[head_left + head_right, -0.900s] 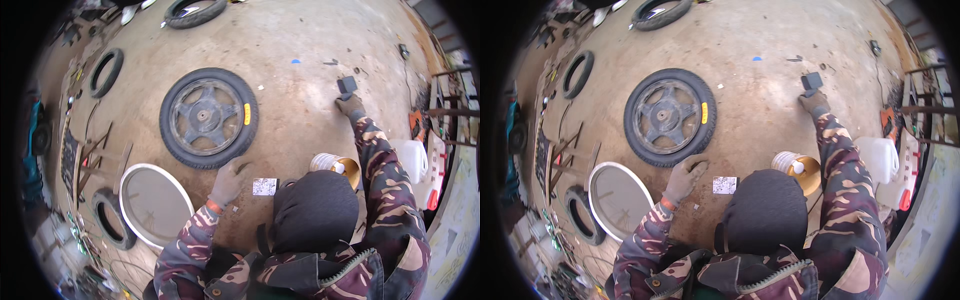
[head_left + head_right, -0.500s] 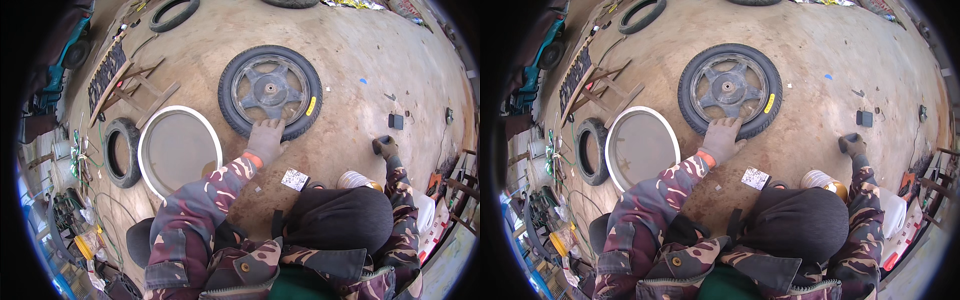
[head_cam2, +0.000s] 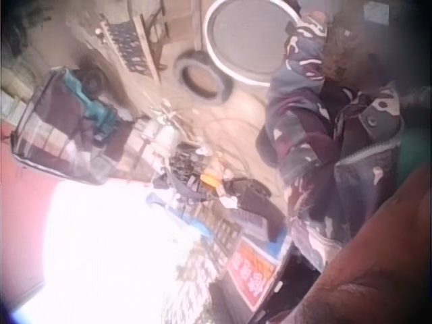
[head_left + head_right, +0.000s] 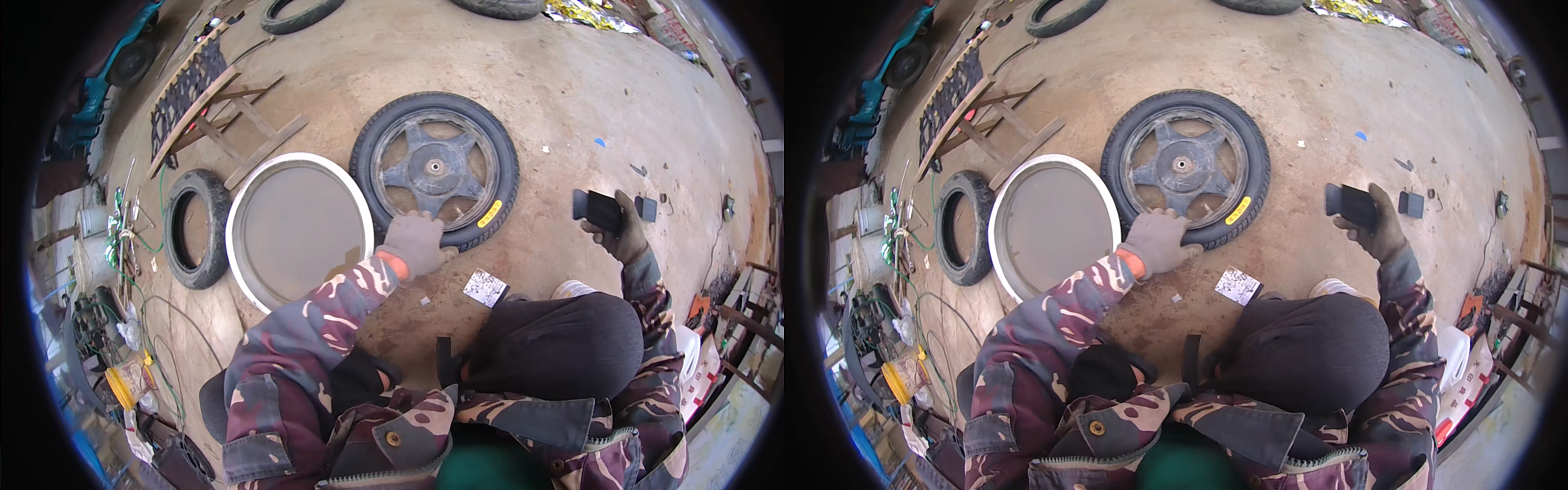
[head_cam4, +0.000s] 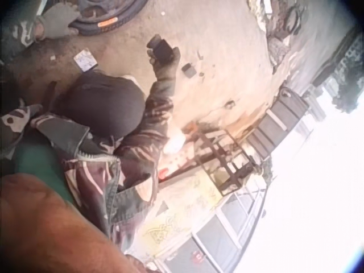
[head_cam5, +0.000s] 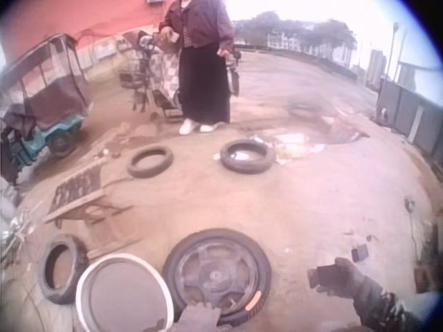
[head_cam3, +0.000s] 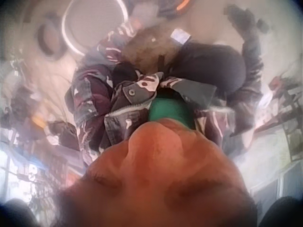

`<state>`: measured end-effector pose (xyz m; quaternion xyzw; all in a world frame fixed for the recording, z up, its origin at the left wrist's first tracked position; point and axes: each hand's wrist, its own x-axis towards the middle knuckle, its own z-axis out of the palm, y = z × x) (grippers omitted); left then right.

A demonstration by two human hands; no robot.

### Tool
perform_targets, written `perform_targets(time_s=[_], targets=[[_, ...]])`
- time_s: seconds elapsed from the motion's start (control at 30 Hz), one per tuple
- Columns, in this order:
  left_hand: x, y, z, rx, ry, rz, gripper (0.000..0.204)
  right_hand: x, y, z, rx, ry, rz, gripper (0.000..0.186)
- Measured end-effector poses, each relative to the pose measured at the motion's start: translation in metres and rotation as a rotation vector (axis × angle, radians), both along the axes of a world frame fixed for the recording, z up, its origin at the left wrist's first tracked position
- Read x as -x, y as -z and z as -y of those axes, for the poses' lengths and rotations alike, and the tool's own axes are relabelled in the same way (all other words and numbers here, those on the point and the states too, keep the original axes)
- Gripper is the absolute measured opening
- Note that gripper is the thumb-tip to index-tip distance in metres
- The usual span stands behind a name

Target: The person applies a sealant to a small wheel tire using a brush, then moves to a scooter and adjusts the brake assembly with a wrench and pliers.

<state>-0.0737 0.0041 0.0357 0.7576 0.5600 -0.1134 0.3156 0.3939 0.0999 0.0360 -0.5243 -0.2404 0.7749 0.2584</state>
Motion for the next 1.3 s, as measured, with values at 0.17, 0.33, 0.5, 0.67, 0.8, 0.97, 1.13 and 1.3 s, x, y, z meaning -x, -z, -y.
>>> perform_targets(time_s=[0.17,0.33,0.5,0.67,0.8,0.97,1.13,1.3], targets=[[0.038,-0.05,-0.037,0.327,-0.403,0.625,0.09,0.168,-0.037,-0.014,0.08,-0.23,-0.35,0.074],[0.062,-0.094,-0.026,0.157,-0.59,0.745,0.062,0.282,-0.047,0.008,0.089,-0.363,-0.621,0.08],[0.109,-0.102,-0.013,0.32,-0.708,0.558,0.031,0.316,-0.042,0.017,0.091,-0.587,-0.437,0.082],[0.208,-0.078,0.01,0.21,-0.878,0.189,0.024,0.296,-0.012,0.011,0.03,-0.525,-0.081,0.066],[0.265,-0.041,0.027,0.123,-0.944,-0.05,0.024,0.268,0.016,0.006,-0.041,-0.337,-0.162,0.051],[0.288,0.001,0.027,0.17,-0.982,-0.188,0.023,0.246,0.041,-0.004,-0.059,-0.138,-0.023,0.045],[0.284,0.018,0.018,0.252,-1.052,-0.009,0.02,0.226,0.058,-0.019,-0.18,-0.03,0.213,0.042],[0.291,-0.005,0.007,0.314,-1.061,0.296,0.021,0.215,0.079,-0.021,-0.194,0.031,0.317,0.038]])
